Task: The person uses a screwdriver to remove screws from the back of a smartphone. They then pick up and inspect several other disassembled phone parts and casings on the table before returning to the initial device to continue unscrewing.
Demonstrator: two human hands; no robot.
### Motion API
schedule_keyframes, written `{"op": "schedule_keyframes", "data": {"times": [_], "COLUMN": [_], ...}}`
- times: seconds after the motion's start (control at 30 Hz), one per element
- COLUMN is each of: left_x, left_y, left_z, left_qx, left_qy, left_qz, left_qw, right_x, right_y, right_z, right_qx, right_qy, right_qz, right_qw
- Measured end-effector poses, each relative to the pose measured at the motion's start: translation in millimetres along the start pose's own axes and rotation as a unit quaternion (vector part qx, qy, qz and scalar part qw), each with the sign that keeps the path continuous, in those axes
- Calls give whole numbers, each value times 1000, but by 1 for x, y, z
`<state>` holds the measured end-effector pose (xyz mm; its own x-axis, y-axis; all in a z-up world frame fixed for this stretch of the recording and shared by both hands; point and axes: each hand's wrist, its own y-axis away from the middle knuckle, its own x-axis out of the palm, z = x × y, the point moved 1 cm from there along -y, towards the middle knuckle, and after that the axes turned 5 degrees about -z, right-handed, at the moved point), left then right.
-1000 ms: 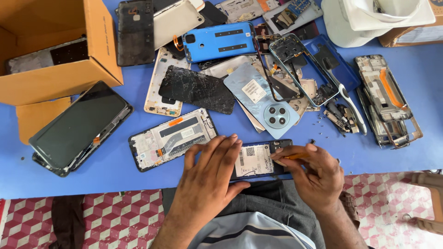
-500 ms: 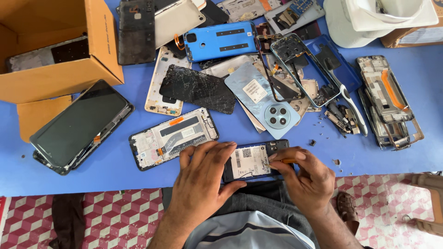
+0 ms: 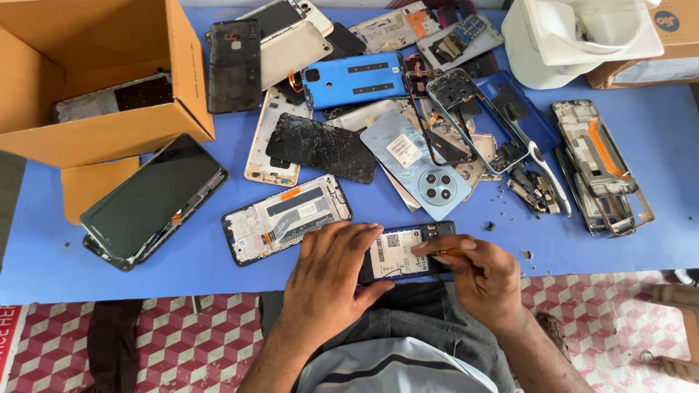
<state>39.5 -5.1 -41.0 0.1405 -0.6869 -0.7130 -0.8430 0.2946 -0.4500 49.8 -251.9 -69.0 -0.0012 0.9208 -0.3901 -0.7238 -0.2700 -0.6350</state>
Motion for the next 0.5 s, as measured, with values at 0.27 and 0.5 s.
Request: {"op": "schedule_keyframes", "data": {"times": [0.27, 0.5], "left_x": [1, 3], "left_y": [3, 3], "left_z": [-1, 1], "left_qx": [13, 5], "left_qy": [-8, -10], "left_qz": [-12, -2], "left_qw": [1000, 1000], "right_x": [0, 1], "right_y": [-1, -1], "right_z": [2, 0], "right_qx": [-2, 10], "right_qy": [38, 57], "right_qz": [-46, -42], "right_qw": [998, 997]}}
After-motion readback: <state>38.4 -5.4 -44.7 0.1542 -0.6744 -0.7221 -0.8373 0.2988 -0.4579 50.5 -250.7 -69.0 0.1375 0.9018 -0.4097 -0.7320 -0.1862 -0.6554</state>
